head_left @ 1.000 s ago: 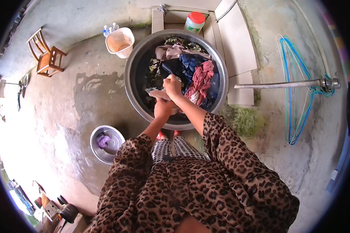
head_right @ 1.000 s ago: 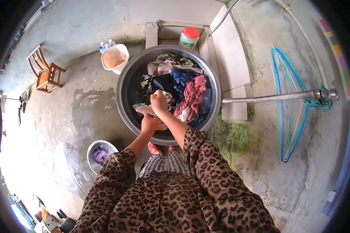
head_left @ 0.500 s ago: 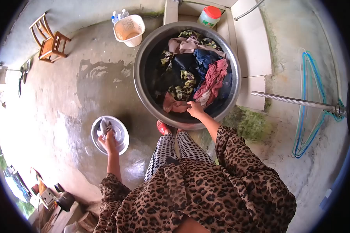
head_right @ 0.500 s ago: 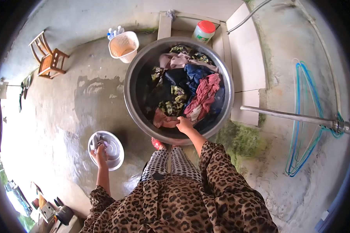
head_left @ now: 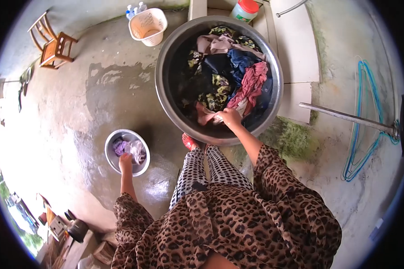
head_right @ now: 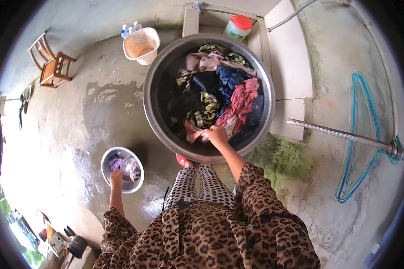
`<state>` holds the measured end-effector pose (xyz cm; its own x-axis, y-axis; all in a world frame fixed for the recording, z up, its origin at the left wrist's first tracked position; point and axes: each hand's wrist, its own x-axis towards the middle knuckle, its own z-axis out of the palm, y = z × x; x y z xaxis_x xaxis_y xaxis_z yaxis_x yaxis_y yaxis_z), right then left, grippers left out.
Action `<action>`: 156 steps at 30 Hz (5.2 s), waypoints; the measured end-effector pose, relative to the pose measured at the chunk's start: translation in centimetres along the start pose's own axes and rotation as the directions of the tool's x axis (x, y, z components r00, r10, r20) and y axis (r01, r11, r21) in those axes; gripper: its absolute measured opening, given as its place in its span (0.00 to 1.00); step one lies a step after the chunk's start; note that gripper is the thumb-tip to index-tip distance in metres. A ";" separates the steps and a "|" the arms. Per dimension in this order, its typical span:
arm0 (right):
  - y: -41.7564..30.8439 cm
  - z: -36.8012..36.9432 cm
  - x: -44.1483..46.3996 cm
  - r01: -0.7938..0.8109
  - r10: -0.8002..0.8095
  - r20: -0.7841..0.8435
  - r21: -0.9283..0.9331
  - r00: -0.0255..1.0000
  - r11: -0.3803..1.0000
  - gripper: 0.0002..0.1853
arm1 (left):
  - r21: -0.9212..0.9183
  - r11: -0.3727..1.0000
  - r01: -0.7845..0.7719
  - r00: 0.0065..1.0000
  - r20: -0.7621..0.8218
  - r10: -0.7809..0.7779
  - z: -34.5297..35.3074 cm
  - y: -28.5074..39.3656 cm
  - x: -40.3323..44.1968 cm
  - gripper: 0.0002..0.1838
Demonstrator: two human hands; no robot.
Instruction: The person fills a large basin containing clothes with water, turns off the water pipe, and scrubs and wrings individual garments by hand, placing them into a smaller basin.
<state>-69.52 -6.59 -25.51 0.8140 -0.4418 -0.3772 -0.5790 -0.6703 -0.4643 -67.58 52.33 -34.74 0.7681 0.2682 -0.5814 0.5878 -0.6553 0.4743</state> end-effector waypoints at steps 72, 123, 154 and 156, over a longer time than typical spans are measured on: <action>-18.9 -36.5 -4.1 0.457 -0.508 -0.558 0.830 0.657 -0.320 0.11 | -0.923 0.353 -0.154 0.687 0.157 0.709 14.2 56.9 -19.8 0.16; -1.5 0.0 21.4 0.514 -0.494 0.142 -0.184 0.858 0.838 0.09 | 0.050 0.866 -0.497 0.827 0.330 0.455 24.9 41.9 -0.5 0.21; -12.7 -14.7 8.3 0.304 -0.281 -0.116 0.303 0.953 0.903 0.19 | -0.907 0.165 0.388 0.821 0.421 0.385 12.9 48.1 -11.2 0.23; -8.2 -10.7 11.3 0.418 -0.436 -0.240 -0.126 0.867 0.900 0.18 | -0.886 0.455 0.089 0.924 0.244 0.293 14.6 45.6 -8.2 0.22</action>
<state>-55.06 -12.47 -17.41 0.9700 -0.2336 0.0675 -0.1747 -0.8628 -0.4744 -50.82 9.93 -18.00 0.8205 -0.1165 -0.5596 0.5611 0.3510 0.7496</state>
